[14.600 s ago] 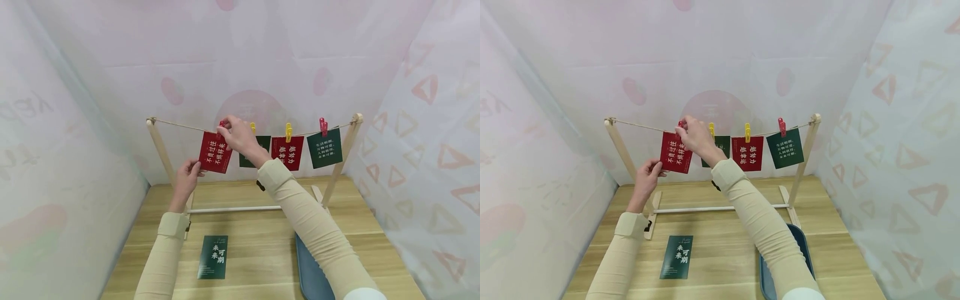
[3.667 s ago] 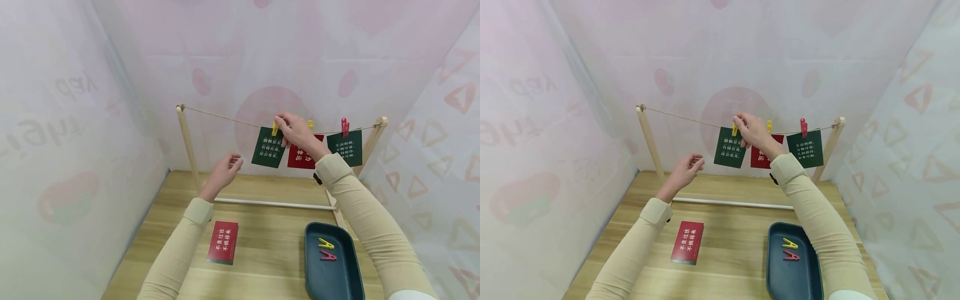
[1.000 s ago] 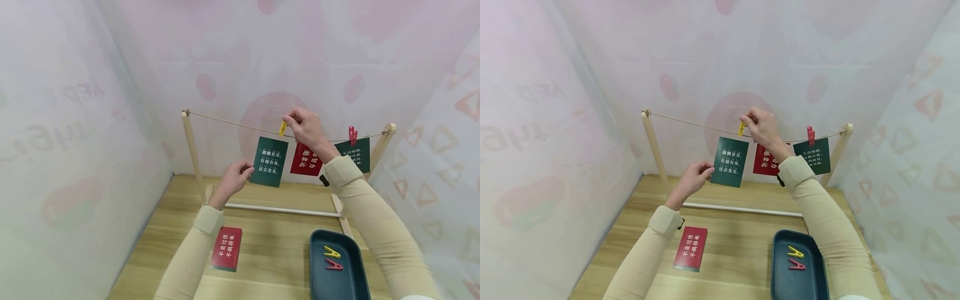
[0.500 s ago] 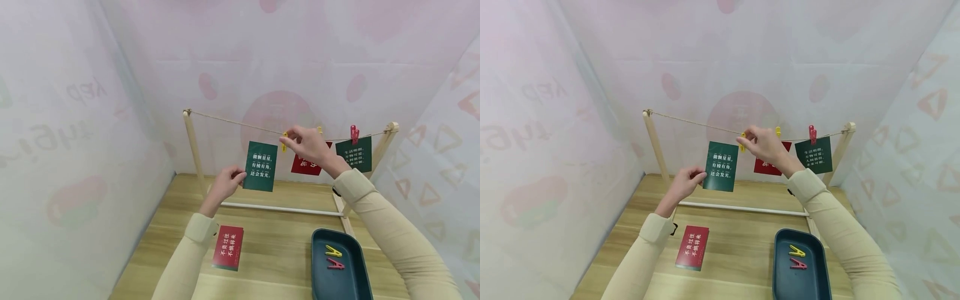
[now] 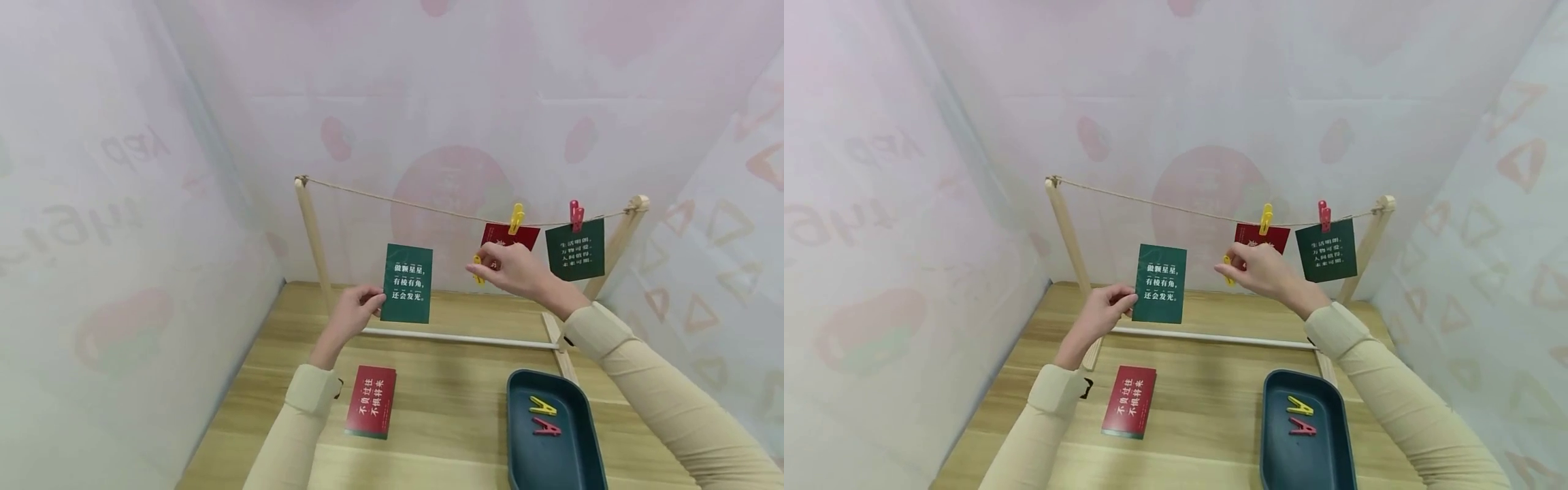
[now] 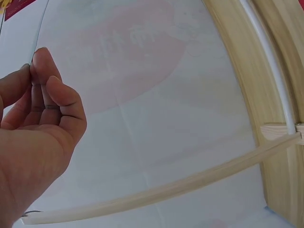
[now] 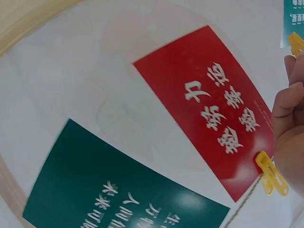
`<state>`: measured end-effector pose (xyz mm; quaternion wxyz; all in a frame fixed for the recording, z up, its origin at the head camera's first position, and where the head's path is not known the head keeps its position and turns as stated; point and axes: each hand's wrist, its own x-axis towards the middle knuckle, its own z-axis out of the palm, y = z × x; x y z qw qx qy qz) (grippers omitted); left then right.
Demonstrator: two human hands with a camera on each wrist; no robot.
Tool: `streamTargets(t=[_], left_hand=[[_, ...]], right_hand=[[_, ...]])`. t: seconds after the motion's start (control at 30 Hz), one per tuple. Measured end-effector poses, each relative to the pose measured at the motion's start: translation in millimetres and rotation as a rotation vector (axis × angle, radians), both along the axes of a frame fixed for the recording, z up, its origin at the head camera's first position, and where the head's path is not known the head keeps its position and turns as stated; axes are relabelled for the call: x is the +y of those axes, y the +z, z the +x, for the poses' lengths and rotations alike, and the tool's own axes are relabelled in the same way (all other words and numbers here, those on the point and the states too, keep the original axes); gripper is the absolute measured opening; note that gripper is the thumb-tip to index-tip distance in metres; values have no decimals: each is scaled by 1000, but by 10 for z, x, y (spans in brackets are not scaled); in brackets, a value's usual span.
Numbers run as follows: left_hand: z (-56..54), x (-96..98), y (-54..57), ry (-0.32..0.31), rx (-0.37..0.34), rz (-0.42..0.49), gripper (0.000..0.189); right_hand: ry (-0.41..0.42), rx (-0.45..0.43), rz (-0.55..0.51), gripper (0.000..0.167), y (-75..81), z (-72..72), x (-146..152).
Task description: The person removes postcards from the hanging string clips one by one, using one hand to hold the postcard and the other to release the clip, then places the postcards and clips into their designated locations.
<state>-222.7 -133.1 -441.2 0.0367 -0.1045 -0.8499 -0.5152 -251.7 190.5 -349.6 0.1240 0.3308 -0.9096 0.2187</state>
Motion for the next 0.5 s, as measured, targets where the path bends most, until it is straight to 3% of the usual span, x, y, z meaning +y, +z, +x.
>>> streamTargets(t=[0.23,0.5], left_hand=[[65,-75,-142,5,-51,-29,18],[194,-197,-443,-27,-140,-30,12]], right_hand=[[-1,-56,47,23,-212,67,92],[6,-126,132,30,-475,186,306]])
